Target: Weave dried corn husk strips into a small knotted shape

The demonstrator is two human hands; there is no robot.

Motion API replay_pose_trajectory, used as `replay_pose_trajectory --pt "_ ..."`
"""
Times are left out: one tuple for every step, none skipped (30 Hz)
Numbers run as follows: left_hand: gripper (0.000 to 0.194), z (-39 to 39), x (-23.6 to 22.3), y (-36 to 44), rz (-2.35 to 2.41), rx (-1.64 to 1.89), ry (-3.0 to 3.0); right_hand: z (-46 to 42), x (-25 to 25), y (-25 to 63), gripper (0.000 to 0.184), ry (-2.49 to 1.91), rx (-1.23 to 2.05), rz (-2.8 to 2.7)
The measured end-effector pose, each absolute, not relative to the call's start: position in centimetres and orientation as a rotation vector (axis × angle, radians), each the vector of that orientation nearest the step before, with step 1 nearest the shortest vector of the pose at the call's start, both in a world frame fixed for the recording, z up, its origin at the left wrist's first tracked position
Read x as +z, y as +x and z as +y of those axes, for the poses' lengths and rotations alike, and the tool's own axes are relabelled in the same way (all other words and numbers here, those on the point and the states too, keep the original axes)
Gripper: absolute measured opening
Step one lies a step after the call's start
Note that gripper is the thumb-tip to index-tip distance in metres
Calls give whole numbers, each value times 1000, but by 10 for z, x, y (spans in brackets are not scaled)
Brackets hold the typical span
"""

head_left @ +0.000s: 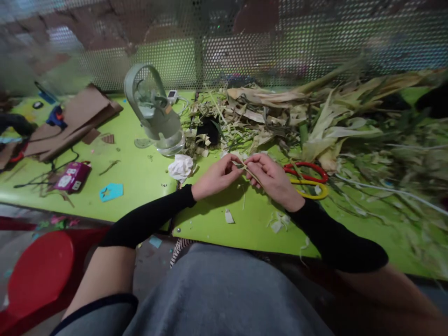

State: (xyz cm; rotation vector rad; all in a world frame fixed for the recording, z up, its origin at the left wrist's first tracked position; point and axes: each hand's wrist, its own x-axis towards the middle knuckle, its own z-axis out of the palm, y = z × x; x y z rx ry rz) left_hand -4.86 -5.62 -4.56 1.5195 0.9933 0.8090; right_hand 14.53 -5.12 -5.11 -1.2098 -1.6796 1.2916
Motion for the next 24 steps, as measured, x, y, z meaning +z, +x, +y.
replay_pose_trajectory --pt "15 -57 -45 -49 986 790 1496 -51 -52 145 32 -1181 1305 -1680" --pt "14 -57 -44 -50 986 766 1485 -51 -52 145 30 -1149 1315 -1685" --pt "11 -57 -44 -51 988 741 1479 -51 -52 145 29 -1121 1320 -1692" --pt "10 -56 -43 -52 990 718 1475 -51 -52 144 27 -1100 1321 -1701" --pt "13 -56 -43 -53 989 699 1469 -52 -53 144 25 -1087 1322 -1711" --pt "17 -55 -42 -54 981 684 1461 -52 -53 144 24 -1080 1325 -1719" --pt "20 -55 -42 -55 970 677 1452 -53 -53 143 23 -1077 1327 -1723" --pt "21 -54 -42 -56 956 673 1444 -54 -53 143 22 -1073 1330 -1719" --pt "20 -54 -42 -57 942 668 1441 -55 -53 142 21 -1067 1337 -1710" --pt "20 -54 -42 -58 937 674 1442 -55 -53 142 21 -1057 1343 -1701" --pt "20 -54 -42 -58 939 672 1445 -56 -53 141 21 -1047 1347 -1686" --pt "20 -54 -42 -59 945 674 1445 -56 -52 141 20 -1040 1366 -1689" --pt "20 -55 -42 -59 954 682 1442 -57 -52 140 19 -1028 1364 -1690" --pt "21 -55 -42 -59 961 689 1440 -57 -51 140 19 -1020 1364 -1707" --pt "20 -56 -42 -59 967 701 1439 -57 -51 140 18 -1025 1359 -1712" --pt "20 -57 -42 -58 969 716 1437 -57 -50 140 19 -1037 1349 -1713" --pt "18 -58 -43 -58 968 738 1434 -56 -50 140 19 -1057 1333 -1718" --pt "17 -58 -44 -58 964 769 1429 -56 -50 141 20 -1080 1311 -1728" --pt "16 -59 -45 -58 957 805 1422 -55 -49 141 20 -1105 1286 -1748" --pt "15 -59 -46 -58 948 839 1413 -55 -48 142 21 -1127 1257 -1777" --pt "16 -59 -47 -58 939 870 1405 -55 -47 142 22 -1146 1222 -1816" --pt "16 -59 -48 -58 933 893 1398 -55 -46 143 24 -1162 1177 -1858" --pt "16 -59 -48 -57 931 906 1392 -55 -44 143 24 -1170 1125 -1898" --pt "15 -59 -47 -57 936 909 1389 -56 -42 143 25 -1172 1070 -1934"
